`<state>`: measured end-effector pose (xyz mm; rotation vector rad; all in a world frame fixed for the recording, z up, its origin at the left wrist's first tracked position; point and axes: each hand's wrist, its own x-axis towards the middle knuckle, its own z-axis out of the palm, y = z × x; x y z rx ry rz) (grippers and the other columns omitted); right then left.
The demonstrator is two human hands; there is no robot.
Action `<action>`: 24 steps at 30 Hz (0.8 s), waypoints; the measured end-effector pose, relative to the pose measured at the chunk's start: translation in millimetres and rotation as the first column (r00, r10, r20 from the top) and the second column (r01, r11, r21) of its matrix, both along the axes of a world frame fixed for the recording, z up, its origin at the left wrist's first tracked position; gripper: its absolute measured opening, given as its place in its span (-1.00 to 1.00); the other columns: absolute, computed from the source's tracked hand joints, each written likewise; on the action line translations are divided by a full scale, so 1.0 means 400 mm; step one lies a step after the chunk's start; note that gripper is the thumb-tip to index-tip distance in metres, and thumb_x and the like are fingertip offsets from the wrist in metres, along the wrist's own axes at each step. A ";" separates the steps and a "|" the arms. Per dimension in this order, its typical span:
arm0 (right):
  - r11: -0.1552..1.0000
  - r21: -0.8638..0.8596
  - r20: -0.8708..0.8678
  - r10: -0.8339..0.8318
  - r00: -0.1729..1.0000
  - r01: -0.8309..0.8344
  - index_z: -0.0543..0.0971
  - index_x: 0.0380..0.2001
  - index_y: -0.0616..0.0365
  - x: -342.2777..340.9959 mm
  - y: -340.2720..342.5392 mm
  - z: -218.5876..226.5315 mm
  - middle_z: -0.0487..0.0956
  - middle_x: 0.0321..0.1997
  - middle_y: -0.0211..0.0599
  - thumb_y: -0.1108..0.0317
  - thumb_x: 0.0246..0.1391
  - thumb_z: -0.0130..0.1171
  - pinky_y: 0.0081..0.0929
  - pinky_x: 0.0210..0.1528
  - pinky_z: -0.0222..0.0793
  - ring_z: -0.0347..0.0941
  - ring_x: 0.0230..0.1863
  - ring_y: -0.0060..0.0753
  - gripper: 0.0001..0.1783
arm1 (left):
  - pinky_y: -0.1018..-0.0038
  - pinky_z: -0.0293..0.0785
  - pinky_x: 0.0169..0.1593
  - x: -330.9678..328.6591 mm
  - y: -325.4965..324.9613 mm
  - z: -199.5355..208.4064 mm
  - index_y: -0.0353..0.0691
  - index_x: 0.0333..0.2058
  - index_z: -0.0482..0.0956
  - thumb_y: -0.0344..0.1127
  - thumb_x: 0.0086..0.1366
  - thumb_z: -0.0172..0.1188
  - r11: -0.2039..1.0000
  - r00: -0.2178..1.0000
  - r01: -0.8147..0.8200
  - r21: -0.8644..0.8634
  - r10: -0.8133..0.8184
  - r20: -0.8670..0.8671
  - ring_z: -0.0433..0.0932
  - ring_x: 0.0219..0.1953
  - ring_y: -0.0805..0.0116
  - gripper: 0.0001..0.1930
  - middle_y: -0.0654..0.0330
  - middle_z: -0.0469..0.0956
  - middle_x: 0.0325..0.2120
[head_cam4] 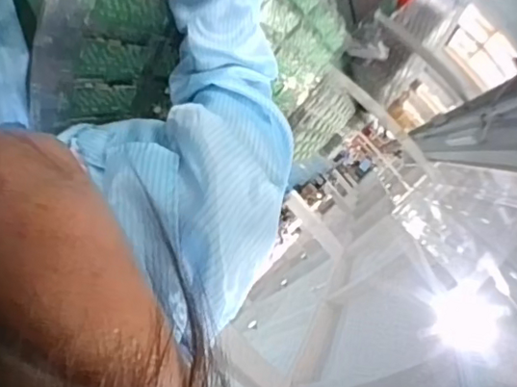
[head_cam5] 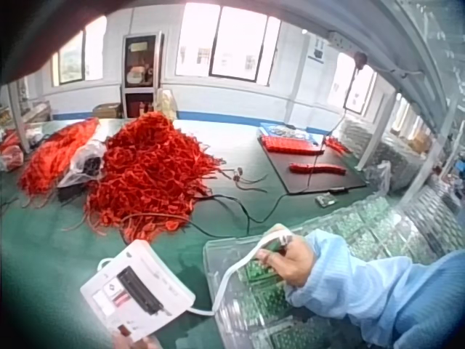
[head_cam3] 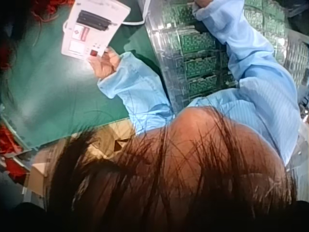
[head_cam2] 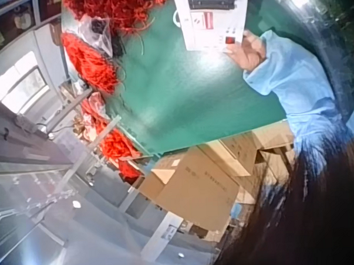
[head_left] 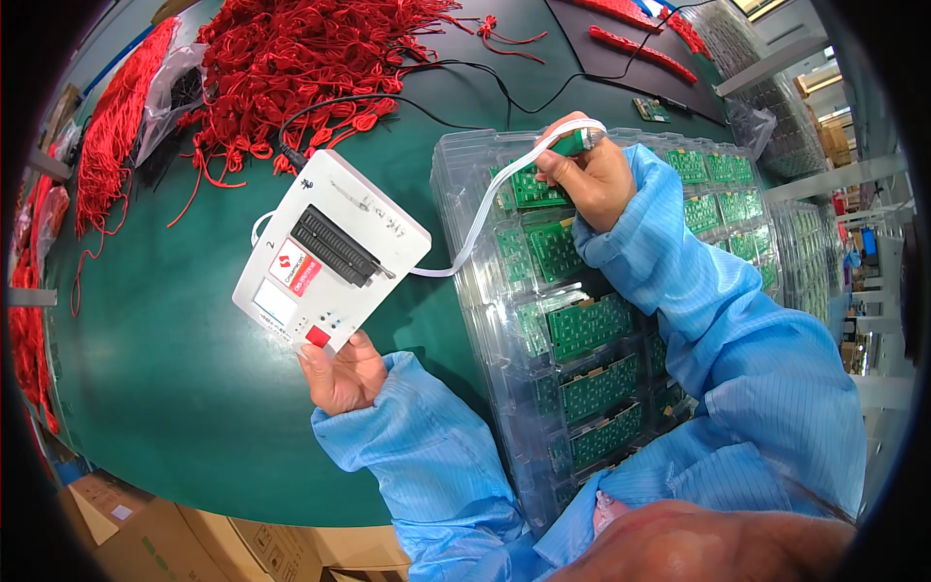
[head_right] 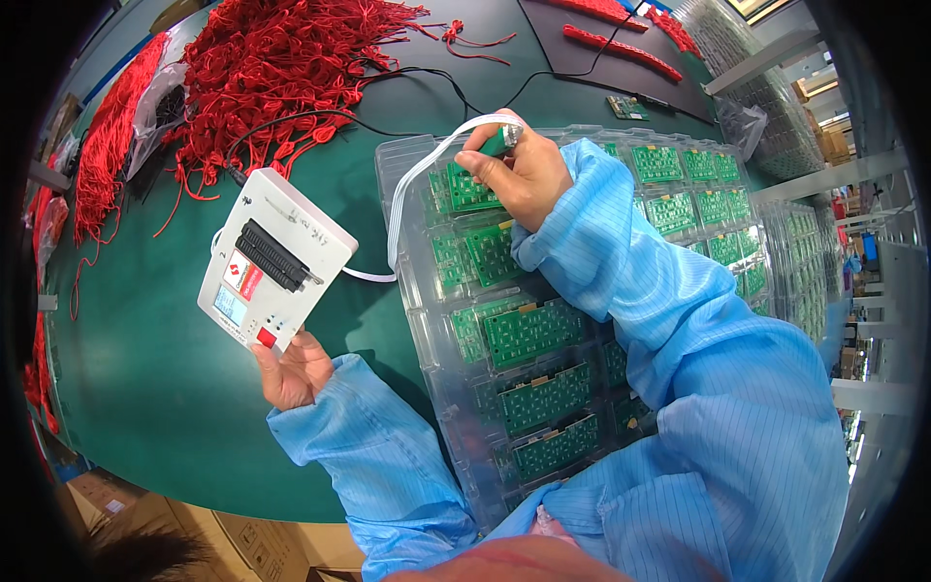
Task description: Testing individual units on a panel of printed circuit boards using a digital multimeter and a handheld probe.
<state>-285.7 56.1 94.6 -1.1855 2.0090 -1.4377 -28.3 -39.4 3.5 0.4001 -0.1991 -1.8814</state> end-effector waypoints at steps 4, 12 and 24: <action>1.000 0.006 0.001 -0.010 1.000 0.010 0.36 -0.37 0.20 0.001 -0.002 -0.001 0.38 -0.54 -0.35 0.54 -0.05 -0.01 -0.77 -0.42 0.24 0.28 -0.51 -0.61 -0.88 | 0.37 0.44 -0.11 0.000 0.001 0.001 -0.24 0.05 0.09 -0.37 0.07 0.10 1.000 1.000 -0.002 0.014 0.002 -0.004 0.38 -0.08 0.10 -0.43 0.01 0.33 -0.10; 1.000 -0.008 -0.017 0.006 1.000 -0.006 0.36 -0.37 0.20 0.001 -0.002 -0.003 0.38 -0.55 -0.34 0.56 -0.07 -0.03 -0.77 -0.44 0.22 0.28 -0.51 -0.60 -0.87 | 0.30 0.39 -0.05 -0.001 0.001 0.001 -0.24 0.06 0.08 -0.38 0.07 0.09 0.999 1.000 -0.021 0.024 0.021 0.007 0.36 -0.06 0.09 -0.43 0.01 0.32 -0.09; 1.000 0.006 -0.032 0.006 0.999 -0.006 0.37 -0.38 0.20 0.000 0.001 -0.004 0.39 -0.57 -0.33 0.60 -0.09 -0.06 -0.78 -0.44 0.21 0.28 -0.52 -0.59 -0.85 | 0.31 0.40 -0.06 0.004 -0.005 -0.011 -0.26 0.05 0.08 -0.37 0.08 0.07 1.000 1.000 -0.012 0.000 0.012 0.017 0.37 -0.07 0.09 -0.44 -0.01 0.32 -0.10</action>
